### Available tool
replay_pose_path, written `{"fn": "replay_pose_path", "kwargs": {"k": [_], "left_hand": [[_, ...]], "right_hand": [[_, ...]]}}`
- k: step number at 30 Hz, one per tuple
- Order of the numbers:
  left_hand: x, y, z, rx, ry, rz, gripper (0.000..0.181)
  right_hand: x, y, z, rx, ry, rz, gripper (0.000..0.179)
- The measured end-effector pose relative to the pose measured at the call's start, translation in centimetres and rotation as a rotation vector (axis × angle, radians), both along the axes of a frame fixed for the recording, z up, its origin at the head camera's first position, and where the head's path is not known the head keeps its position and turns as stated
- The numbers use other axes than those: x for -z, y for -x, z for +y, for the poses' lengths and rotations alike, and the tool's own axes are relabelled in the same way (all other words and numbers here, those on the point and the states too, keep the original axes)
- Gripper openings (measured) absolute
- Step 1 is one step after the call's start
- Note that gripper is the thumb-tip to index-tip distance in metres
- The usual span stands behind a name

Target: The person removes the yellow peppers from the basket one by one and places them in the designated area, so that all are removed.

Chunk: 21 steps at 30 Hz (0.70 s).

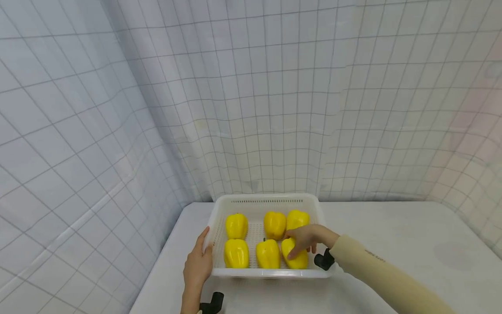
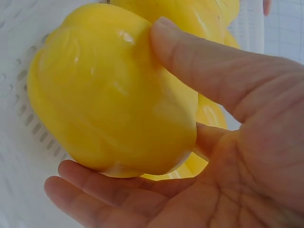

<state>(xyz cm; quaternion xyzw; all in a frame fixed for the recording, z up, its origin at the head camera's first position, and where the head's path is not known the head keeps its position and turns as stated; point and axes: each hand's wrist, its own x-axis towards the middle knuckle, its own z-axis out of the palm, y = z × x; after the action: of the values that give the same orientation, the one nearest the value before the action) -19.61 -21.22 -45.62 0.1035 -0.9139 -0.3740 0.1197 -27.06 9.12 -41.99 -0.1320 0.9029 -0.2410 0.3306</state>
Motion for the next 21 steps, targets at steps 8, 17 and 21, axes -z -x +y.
{"fn": "replay_pose_path", "kwargs": {"k": [8, 17, 21], "left_hand": [[-0.08, -0.06, -0.11, -0.004, -0.011, -0.008, 0.048], [-0.08, -0.02, -0.13, -0.001, -0.017, 0.004, 0.048], [-0.1, 0.04, -0.13, 0.004, -0.02, 0.006, 0.049]], "right_hand": [[-0.15, 0.01, 0.1, -0.025, -0.01, 0.033, 0.056], [-0.23, -0.18, 0.26, -0.011, -0.005, 0.053, 0.055], [-0.32, -0.16, 0.33, -0.009, -0.004, 0.051, 0.055]]}}
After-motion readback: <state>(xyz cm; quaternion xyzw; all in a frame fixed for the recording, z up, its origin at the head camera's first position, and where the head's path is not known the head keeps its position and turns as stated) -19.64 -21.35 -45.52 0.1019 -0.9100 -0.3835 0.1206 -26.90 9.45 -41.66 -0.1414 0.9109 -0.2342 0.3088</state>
